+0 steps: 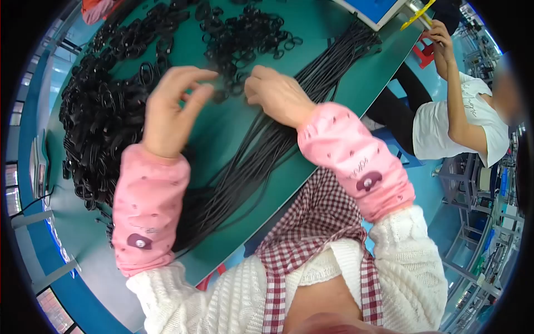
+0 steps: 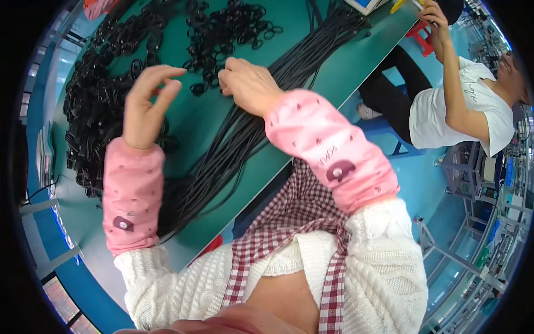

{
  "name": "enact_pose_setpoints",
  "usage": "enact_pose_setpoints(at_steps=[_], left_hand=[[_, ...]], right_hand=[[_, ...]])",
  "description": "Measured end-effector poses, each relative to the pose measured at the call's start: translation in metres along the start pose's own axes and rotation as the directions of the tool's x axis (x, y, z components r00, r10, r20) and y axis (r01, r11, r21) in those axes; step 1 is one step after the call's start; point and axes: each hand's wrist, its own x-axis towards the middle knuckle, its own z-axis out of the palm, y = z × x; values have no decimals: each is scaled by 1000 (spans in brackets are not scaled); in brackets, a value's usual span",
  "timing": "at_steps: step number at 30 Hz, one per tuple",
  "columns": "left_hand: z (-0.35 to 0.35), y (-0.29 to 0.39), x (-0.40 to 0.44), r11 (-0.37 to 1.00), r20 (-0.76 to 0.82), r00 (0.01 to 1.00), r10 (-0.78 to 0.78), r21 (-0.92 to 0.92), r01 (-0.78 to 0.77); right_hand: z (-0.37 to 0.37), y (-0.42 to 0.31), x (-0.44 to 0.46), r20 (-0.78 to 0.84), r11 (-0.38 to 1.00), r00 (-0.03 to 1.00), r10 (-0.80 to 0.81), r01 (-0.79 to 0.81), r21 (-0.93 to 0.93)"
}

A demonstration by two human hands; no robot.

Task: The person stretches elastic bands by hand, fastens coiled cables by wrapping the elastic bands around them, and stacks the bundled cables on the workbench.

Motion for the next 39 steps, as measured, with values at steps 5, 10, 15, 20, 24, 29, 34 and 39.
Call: enact_pose_setpoints(at_steps=[5,10,15,20,24,29,34,39], left_hand=[[63,9,-3,979,18,992,127,-162,-122],[81,44,-13,883,274,961,-47,-439,168],[105,87,-35,926,233,969,87,-378,8],[130,127,-56,892,295,942,159,-452,-9],[146,149,-71,872,251,941,226,-483,-80],[183,175,-85,956,176,984,-17,-285,68],[203,194,-80,855,108,991,77,-519,-10],[225,231,-76,561,435,898,68,-761,326]], right_hand=[[-51,-39,-21,-10,782,963,270,-213,585],[-71,-58,-74,-61,677,893,446,-292,676],[-94,-68,-122,-146,554,842,520,-202,808],[-120,-73,-180,-138,438,827,545,-141,888],[-128,-70,-222,-136,277,814,564,-31,960],[-146,-82,-262,-106,128,869,484,50,991],[-160,-98,-302,-217,566,785,581,-197,800],[-165,-65,-340,-116,515,792,599,-271,813]])
